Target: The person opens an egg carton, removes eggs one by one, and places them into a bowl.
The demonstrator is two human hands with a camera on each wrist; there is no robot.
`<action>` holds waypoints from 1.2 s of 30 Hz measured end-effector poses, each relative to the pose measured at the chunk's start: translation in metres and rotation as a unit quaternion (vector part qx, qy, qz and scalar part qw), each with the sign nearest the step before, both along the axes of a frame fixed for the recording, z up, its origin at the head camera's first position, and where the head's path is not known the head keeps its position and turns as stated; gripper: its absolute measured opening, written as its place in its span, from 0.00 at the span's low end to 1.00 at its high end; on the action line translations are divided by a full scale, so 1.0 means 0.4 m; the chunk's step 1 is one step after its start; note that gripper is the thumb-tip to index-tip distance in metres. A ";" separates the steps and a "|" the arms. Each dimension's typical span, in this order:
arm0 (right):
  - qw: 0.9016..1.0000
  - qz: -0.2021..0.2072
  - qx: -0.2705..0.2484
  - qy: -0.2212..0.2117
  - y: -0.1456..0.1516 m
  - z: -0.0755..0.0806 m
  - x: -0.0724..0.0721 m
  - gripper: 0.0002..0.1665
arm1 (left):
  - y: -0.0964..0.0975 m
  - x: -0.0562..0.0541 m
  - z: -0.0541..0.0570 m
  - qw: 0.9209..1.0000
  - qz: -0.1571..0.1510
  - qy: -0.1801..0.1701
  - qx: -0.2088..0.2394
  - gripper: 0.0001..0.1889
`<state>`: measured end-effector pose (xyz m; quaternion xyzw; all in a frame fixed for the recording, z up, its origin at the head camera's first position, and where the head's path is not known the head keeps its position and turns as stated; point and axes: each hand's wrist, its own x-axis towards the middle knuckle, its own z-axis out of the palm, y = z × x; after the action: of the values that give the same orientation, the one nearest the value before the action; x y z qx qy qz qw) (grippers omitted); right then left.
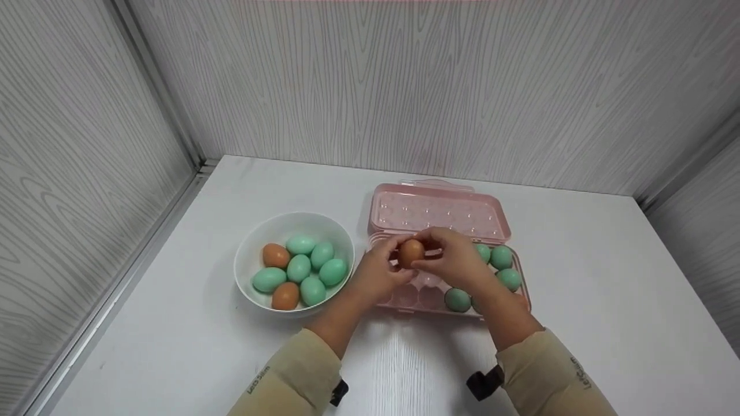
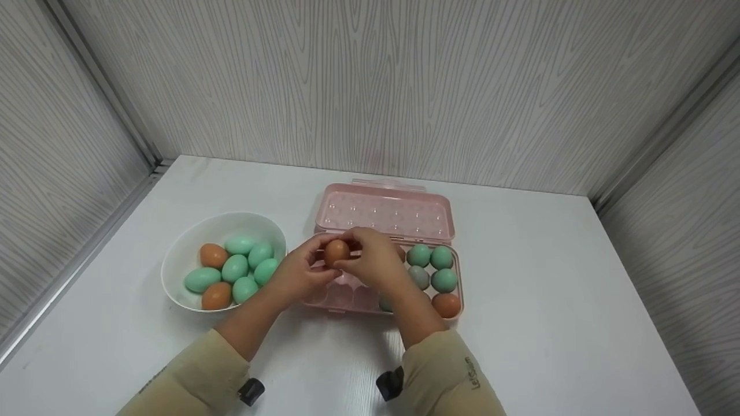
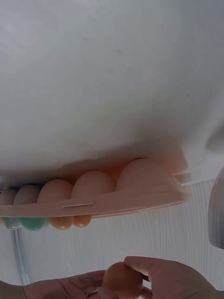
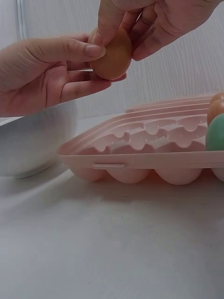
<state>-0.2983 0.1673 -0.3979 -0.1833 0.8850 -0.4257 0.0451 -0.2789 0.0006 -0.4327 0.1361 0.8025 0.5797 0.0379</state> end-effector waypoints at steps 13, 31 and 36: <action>1.000 0.016 -0.011 -0.021 -0.012 0.015 0.014 0.21 | -0.021 0.005 0.004 0.999 0.032 0.005 -0.020 0.27; 0.998 -0.016 -0.041 -0.051 -0.009 0.030 0.020 0.13 | -0.116 0.011 0.034 0.997 0.067 -0.037 0.027 0.26; 0.999 -0.011 -0.045 -0.024 0.003 0.025 0.017 0.12 | -0.162 0.013 0.039 0.993 0.094 -0.050 0.042 0.26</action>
<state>-0.2915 0.1684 -0.3878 -0.1646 0.8655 -0.4701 0.0535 -0.2739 -0.0641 -0.4169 0.0326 0.7837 0.6200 0.0180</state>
